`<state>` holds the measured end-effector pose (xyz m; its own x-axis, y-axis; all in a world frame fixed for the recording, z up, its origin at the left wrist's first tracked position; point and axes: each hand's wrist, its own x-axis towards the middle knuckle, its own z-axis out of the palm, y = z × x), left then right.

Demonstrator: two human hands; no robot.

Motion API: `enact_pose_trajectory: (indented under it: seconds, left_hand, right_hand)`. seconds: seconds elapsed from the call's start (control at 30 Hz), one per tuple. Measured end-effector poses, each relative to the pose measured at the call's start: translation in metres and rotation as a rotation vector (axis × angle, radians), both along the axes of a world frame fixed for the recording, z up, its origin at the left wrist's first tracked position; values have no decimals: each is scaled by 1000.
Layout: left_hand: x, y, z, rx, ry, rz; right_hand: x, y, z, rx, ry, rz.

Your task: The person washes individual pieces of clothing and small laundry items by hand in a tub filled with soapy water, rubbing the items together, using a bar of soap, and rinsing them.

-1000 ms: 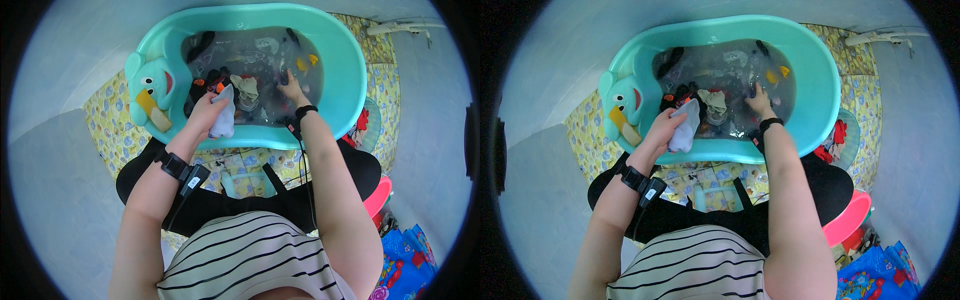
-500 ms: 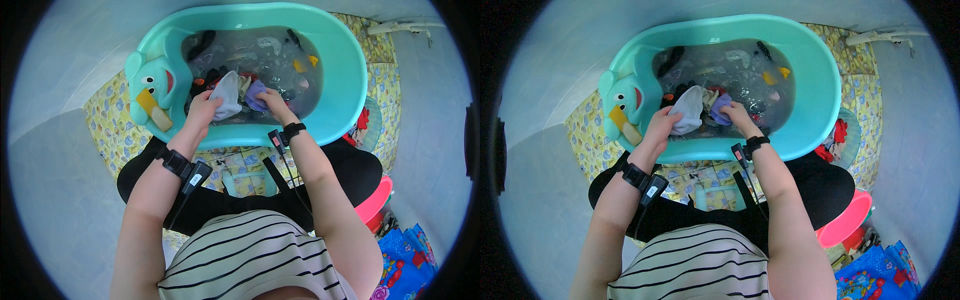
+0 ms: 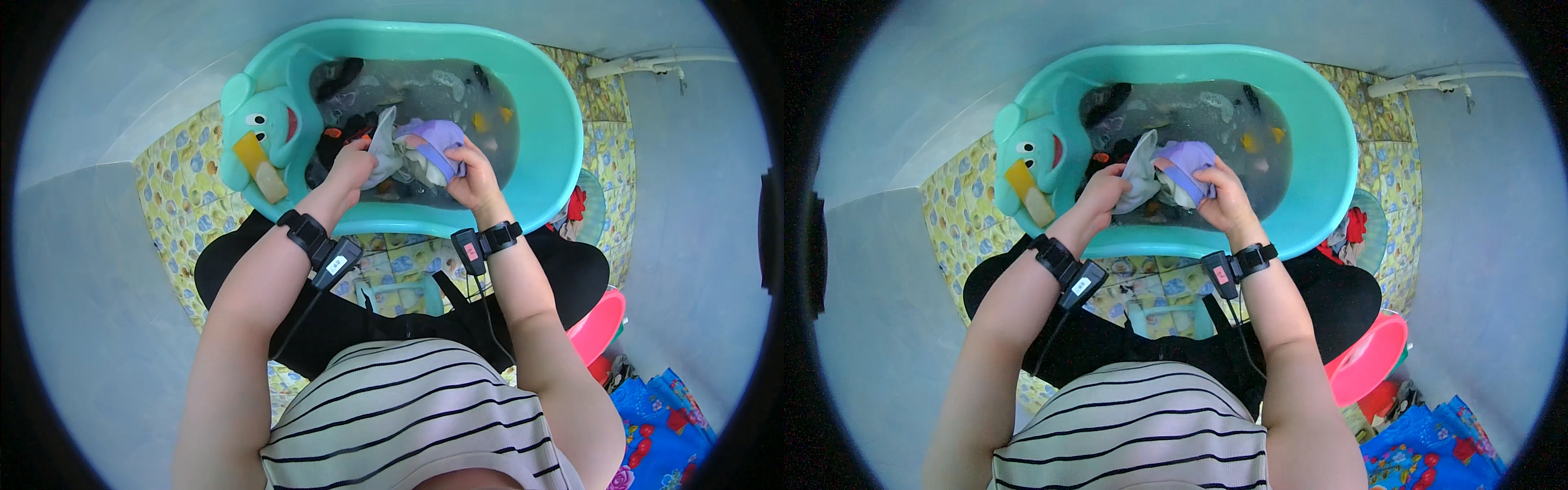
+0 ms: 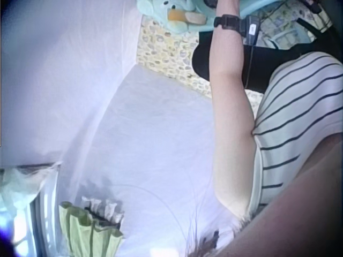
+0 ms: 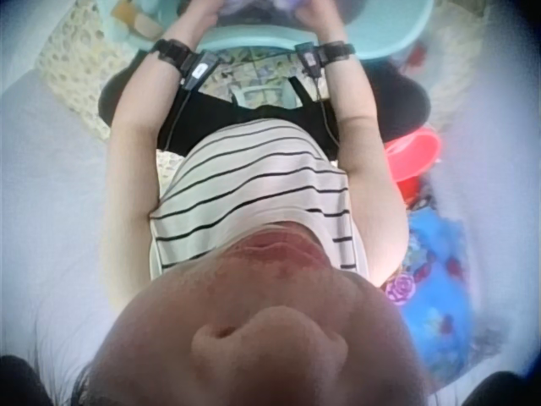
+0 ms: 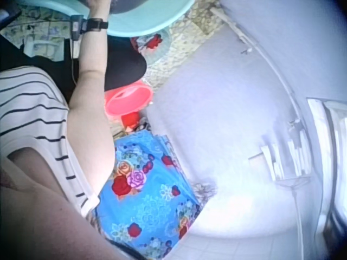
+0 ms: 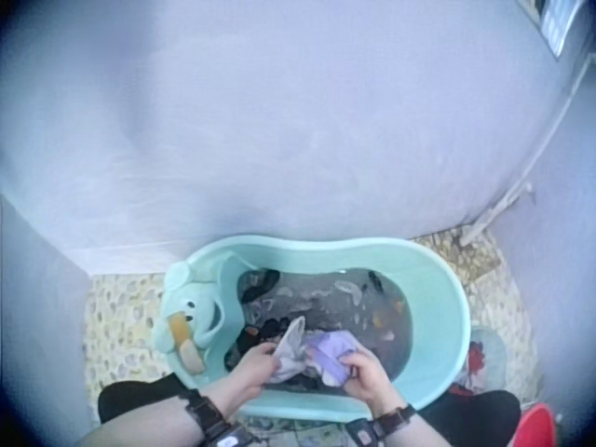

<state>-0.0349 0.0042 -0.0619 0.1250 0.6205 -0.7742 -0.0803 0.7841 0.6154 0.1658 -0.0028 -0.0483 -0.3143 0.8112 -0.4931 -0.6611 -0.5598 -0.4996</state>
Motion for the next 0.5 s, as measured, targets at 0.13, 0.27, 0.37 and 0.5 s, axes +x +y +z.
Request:
enact_pose_trajectory:
  seconds: [0.13,0.27,0.37,0.5]
  left_hand:
    - [-1,0,-15,41,130,106]
    - [12,10,35,-286,-123,432]
    - [2,10,27,-231,-494,232]
    - [5,4,11,-260,-454,192]
  right_hand:
    - [-11,4,19,6,22,37]
    - [-25,0,31,73,10,182]
    - [-35,-2,31,29,-143,312]
    - [-50,-1,4,299,-994,240]
